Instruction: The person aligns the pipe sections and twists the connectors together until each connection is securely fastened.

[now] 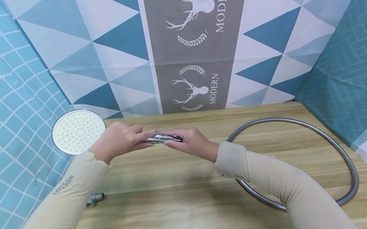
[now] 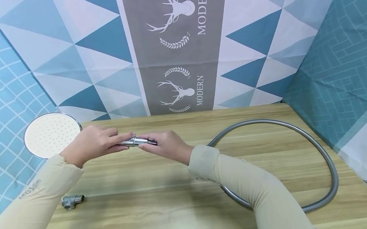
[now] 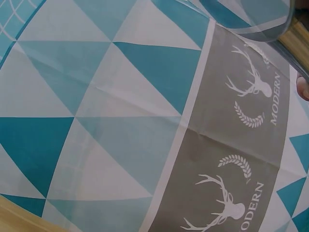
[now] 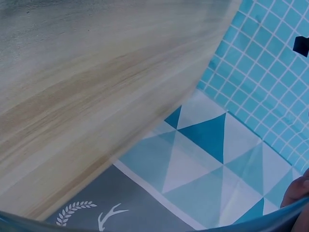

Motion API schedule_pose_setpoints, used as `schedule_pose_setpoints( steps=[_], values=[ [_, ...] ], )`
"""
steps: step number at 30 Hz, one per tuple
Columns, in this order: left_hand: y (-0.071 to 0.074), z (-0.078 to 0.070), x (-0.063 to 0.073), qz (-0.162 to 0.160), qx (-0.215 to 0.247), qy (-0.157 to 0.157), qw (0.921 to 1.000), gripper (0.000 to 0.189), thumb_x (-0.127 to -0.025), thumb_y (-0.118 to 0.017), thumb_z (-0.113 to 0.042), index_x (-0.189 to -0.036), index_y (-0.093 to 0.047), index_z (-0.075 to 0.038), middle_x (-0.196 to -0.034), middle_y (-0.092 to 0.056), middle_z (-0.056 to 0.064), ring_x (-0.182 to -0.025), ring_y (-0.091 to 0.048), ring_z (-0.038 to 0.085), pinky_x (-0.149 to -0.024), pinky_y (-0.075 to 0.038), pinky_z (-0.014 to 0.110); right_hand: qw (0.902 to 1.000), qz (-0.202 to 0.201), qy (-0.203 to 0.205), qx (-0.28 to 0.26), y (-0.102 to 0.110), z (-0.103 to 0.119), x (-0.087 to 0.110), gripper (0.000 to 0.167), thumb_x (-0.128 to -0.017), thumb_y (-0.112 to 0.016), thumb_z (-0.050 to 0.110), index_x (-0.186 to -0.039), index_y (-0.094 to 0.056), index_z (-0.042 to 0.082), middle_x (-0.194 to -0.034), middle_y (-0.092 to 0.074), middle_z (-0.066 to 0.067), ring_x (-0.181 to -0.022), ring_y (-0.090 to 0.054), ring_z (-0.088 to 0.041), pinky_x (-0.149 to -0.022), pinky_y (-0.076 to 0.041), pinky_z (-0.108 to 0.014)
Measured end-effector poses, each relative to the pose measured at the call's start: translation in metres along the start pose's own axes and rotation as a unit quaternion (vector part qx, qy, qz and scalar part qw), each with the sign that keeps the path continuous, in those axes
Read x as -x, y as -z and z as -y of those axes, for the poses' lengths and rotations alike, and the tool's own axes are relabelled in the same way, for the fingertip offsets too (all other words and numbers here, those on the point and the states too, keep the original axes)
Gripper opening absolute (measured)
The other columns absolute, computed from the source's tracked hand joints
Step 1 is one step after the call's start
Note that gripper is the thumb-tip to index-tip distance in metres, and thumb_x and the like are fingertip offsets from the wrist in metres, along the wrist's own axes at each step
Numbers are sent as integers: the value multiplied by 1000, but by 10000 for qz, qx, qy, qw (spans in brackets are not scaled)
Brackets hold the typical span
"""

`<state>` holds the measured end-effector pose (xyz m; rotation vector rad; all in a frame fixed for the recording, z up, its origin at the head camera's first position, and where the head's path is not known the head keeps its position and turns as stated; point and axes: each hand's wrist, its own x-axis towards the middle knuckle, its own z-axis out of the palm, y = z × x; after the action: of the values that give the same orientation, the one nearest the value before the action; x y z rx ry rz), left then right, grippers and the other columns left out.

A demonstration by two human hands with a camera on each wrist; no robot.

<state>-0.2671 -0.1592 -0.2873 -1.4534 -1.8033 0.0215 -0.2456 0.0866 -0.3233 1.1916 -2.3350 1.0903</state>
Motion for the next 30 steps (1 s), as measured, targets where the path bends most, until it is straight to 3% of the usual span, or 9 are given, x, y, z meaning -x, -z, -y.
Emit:
schedule_pose_setpoints(
  steps=[3,6,12,15,23,30],
  values=[
    [0,0,0,19,-10,-18,10000,45,-103,-32,-46,-106,-67,-19,-56,-44,-1,-38,-27,11,-36,-21,25,9999,51,-160,28,1,2,0,29,-89,-68,15,-113,-69,-1,-90,-71,-9,-62,-52,-4,-55,-45,-19],
    [1,1,-2,-6,-44,-32,10000,46,-103,-32,-45,-105,-68,-18,-57,-44,0,-39,-26,11,-36,-22,26,9999,-104,-45,115,2,3,1,32,-87,-71,15,-114,-68,-1,-92,-71,-10,-63,-54,-5,-56,-46,-19],
    [5,2,-6,-60,-74,-76,9999,49,-104,-30,-44,-106,-71,-18,-57,-46,1,-38,-27,12,-35,-24,27,9891,-862,1007,637,0,-2,3,36,-75,-82,9,-105,-68,-4,-90,-71,-13,-67,-64,-14,-62,-50,-18],
    [6,2,-6,-49,-41,-36,10000,49,-103,-30,-45,-105,-71,-17,-58,-47,1,-38,-29,13,-35,-24,27,9839,-1027,1251,752,0,-4,3,29,-74,-80,6,-99,-70,-4,-90,-72,-13,-69,-68,-15,-63,-50,-16],
    [6,2,-5,-29,-114,-37,9999,48,-104,-29,-45,-107,-70,-20,-58,-44,1,-38,-26,12,-35,-21,27,9884,-781,1131,653,2,-4,1,28,-78,-78,7,-102,-71,-4,-91,-72,-14,-68,-67,-13,-61,-49,-15],
    [5,1,-6,-287,-148,-126,9994,37,-103,-34,-44,-115,-65,-26,-59,-40,0,-40,-20,11,-36,-18,25,9947,-443,755,541,6,0,2,25,-84,-73,11,-105,-69,-3,-83,-69,-9,-59,-55,-8,-54,-44,-17]
  ],
)
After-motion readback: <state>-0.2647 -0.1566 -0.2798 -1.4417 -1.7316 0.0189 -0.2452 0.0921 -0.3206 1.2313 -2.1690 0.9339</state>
